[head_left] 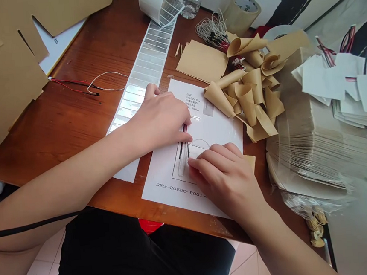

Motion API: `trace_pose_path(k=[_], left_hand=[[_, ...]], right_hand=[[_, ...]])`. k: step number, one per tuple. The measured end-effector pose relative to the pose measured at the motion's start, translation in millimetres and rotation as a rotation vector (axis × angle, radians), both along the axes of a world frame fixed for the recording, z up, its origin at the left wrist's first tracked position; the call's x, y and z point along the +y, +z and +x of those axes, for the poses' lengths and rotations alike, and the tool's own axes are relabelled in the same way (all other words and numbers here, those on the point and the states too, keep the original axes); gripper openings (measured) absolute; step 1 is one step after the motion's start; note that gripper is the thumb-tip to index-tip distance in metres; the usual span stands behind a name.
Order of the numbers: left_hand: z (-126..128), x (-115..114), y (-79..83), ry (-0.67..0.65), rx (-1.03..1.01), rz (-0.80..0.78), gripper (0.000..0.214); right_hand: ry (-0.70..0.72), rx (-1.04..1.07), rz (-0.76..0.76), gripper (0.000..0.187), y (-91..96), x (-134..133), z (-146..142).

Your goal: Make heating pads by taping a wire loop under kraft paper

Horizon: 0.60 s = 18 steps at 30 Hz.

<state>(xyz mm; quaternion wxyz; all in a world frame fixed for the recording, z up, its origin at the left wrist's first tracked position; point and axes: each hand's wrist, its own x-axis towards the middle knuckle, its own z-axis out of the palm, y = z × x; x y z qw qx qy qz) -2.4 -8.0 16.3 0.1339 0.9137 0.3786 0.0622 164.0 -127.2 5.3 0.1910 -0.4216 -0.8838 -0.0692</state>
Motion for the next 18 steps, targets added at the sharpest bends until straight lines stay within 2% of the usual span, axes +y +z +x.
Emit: trace_pose_path(k=[11,18], left_hand=[[0.4,2.0,-2.1,-0.004,-0.001,0.008,0.025],[-0.7,2.7,-6.3,-0.006,-0.002,0.038,0.023]], right_hand=[[0.027,-0.03,0.062,0.031,-8.4,1.8,-0.8],[0.022,-0.03,0.042,0.033,-11.8,1.3,-2.4]])
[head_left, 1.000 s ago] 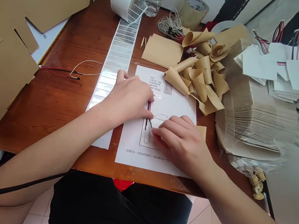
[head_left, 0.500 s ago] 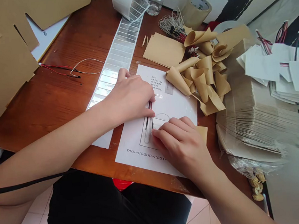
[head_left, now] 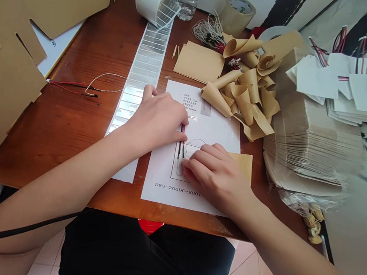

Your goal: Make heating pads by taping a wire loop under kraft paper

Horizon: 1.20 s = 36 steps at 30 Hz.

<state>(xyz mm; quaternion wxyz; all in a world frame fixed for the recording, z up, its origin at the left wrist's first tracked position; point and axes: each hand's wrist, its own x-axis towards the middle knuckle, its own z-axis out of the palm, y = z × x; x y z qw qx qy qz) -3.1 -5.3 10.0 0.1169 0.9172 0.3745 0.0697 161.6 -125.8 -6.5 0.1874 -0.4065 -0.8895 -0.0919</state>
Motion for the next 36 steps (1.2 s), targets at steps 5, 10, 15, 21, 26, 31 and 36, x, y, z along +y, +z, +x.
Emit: trace_pose_path(k=[5,10,15,21,26,31,36], left_hand=[[0.9,-1.7,1.0,0.002,0.005,0.004,0.022],[1.4,-3.2,2.4,-0.001,-0.002,0.012,0.023],[1.3,-3.2,2.0,0.0,0.003,0.022,0.021],[0.7,-2.8,1.3,-0.006,-0.014,0.0,0.023],[0.5,-3.5,2.2,-0.001,0.011,0.006,0.024],[0.4,-4.8,6.0,-0.014,0.046,0.015,0.027],[-0.4,-4.9,7.6,-0.026,0.055,0.019,0.029]], right_hand=[[0.009,-0.029,-0.021,0.035,-1.4,0.9,2.0],[0.025,-0.059,-0.043,0.031,0.6,1.7,2.0],[0.015,-0.058,-0.051,0.03,1.5,1.3,1.4],[0.018,-0.032,-0.058,0.031,1.0,1.2,1.0],[0.031,-0.044,-0.075,0.029,0.8,2.0,2.0],[-0.002,-0.098,-0.111,0.027,3.7,-1.8,0.8],[-0.021,-0.097,-0.179,0.024,9.8,-6.3,0.2]])
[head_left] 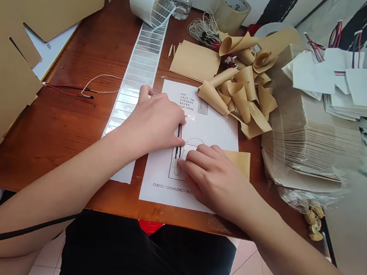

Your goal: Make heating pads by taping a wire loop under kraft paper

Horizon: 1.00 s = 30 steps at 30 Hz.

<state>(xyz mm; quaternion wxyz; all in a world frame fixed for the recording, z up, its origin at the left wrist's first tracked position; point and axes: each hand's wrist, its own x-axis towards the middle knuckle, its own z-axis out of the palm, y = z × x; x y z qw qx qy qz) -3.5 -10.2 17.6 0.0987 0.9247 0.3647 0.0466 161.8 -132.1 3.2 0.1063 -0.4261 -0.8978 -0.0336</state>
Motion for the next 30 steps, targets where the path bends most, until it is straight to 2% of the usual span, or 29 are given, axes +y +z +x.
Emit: trace_pose_path(k=[7,12,15,18,23,26,30], left_hand=[[-1.0,-4.9,4.6,-0.029,0.033,0.004,0.037],[-0.9,-7.7,7.7,-0.055,0.069,0.002,0.04],[-0.3,-7.5,7.4,-0.051,0.08,-0.014,0.045],[-0.2,-8.0,7.4,-0.059,0.074,-0.03,0.05],[-0.7,-11.0,8.5,-0.061,0.081,-0.017,0.051],[-1.0,-12.1,7.8,-0.073,0.087,-0.01,0.054],[-1.6,-12.8,6.3,-0.059,0.078,-0.016,0.055]], right_hand=[[-0.007,0.052,-0.067,0.022,7.3,1.3,3.7],[-0.004,0.199,-0.111,0.024,7.9,5.7,11.0],[-0.114,0.3,-0.082,0.023,7.5,9.4,17.1],[-0.236,0.329,-0.068,0.022,4.0,13.1,20.4],[-0.304,0.288,0.001,0.019,-7.0,18.4,21.7],[-0.308,0.304,0.022,0.02,-12.5,21.7,23.6],[-0.268,0.324,-0.043,0.023,-17.3,26.2,24.6]])
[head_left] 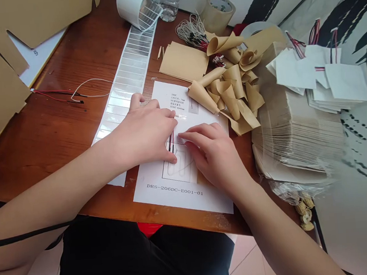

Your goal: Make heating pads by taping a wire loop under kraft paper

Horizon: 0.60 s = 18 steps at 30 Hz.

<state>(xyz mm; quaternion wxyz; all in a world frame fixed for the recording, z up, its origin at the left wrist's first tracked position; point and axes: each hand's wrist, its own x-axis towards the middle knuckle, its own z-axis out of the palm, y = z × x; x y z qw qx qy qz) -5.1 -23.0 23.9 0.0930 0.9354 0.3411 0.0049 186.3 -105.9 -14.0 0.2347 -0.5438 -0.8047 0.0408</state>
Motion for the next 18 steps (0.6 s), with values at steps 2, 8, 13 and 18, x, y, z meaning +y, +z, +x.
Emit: trace_pose_path(k=[2,8,13,18], left_hand=[[-0.2,-0.4,-0.3,-0.003,-0.007,0.002,0.055],[0.7,-0.4,2.5,-0.012,0.03,-0.011,0.058],[-0.8,5.1,3.6,-0.024,0.052,-0.05,0.058],[-1.9,7.3,3.0,-0.014,0.043,-0.058,0.044]], right_hand=[[-0.002,0.019,-0.023,0.023,-1.8,2.3,-0.8],[-0.051,0.083,-0.048,0.019,-5.0,9.6,-3.3],[-0.067,0.094,-0.094,0.02,-5.2,11.6,-5.2],[-0.064,0.135,-0.081,0.026,-4.3,10.5,-7.3]])
